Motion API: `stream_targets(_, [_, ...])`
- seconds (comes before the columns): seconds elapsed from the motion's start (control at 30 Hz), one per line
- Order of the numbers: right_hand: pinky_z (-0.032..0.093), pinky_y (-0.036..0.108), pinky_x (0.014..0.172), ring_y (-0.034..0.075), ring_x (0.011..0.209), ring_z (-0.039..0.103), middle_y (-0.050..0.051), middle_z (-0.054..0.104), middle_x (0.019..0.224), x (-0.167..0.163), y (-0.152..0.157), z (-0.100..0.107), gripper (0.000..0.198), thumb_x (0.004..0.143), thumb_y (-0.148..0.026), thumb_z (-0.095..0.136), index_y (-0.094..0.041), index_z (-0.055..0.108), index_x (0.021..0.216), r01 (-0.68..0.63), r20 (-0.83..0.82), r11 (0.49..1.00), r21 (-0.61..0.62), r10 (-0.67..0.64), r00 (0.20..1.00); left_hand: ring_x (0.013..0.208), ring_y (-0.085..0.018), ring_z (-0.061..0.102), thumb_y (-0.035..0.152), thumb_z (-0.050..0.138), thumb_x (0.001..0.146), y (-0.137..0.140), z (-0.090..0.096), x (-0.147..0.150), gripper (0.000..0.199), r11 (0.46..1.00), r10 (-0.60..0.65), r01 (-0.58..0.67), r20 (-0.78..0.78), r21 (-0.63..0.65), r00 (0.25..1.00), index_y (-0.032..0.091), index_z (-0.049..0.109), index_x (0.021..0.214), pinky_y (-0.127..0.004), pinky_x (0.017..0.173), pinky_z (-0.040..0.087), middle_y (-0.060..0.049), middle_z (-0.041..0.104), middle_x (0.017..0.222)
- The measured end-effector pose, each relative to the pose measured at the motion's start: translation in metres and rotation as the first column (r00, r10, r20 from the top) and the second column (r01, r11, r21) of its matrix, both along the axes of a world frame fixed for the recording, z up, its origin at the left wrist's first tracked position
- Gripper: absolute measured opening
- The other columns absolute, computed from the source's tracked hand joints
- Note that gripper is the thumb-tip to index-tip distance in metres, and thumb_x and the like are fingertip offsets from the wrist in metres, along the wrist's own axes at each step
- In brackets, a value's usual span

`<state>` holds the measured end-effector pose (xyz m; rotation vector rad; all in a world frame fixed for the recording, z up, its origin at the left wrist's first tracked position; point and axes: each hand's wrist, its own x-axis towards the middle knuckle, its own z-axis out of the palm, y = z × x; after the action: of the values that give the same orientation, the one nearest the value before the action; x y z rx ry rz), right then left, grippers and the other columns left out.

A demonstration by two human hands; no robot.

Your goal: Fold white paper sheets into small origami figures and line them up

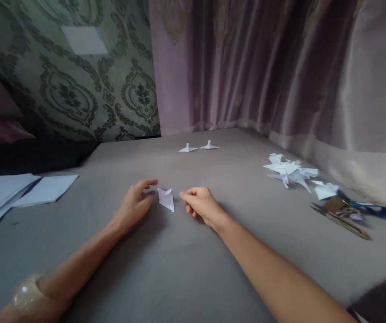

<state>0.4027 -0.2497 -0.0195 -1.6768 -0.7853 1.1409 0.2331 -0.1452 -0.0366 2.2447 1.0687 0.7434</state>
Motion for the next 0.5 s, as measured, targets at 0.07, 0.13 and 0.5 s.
stream_targets(0.07, [0.025,0.015,0.035,0.003,0.034,0.036,-0.006,0.049,0.042,-0.001,-0.001,0.001,0.022,0.079,-0.029,0.06,-0.017,0.051,0.063,-0.003,0.014,1.0,0.002,0.003,1.0,0.101,-0.023,0.053,0.01,0.04,0.082,0.011,-0.005,-0.002,0.038,0.993,-0.08,0.085,-0.068,0.078,0.994,0.017,0.06,0.115,-0.039,0.089,0.043,-0.008,0.065,0.109])
stream_targets(0.13, [0.026,0.015,0.035,0.004,0.035,0.037,-0.005,0.049,0.042,-0.003,-0.003,0.003,0.021,0.08,-0.029,0.059,-0.017,0.052,0.064,-0.001,0.028,1.0,-0.001,0.001,1.0,0.099,-0.022,0.054,0.014,0.039,0.087,0.018,-0.009,-0.001,0.036,0.971,-0.165,0.184,-0.128,0.155,0.978,0.018,0.061,0.114,-0.039,0.091,0.041,-0.007,0.066,0.11])
stream_targets(0.5, [0.026,0.016,0.036,0.004,0.035,0.036,-0.005,0.049,0.043,-0.002,-0.005,0.003,0.021,0.081,-0.03,0.058,-0.017,0.052,0.065,-0.002,0.072,1.0,0.01,0.001,0.997,0.084,-0.022,0.06,0.024,0.048,0.087,-0.005,0.003,-0.003,0.026,0.957,-0.04,0.138,-0.353,0.256,0.935,0.017,0.061,0.109,-0.03,0.072,0.042,-0.009,0.065,0.088])
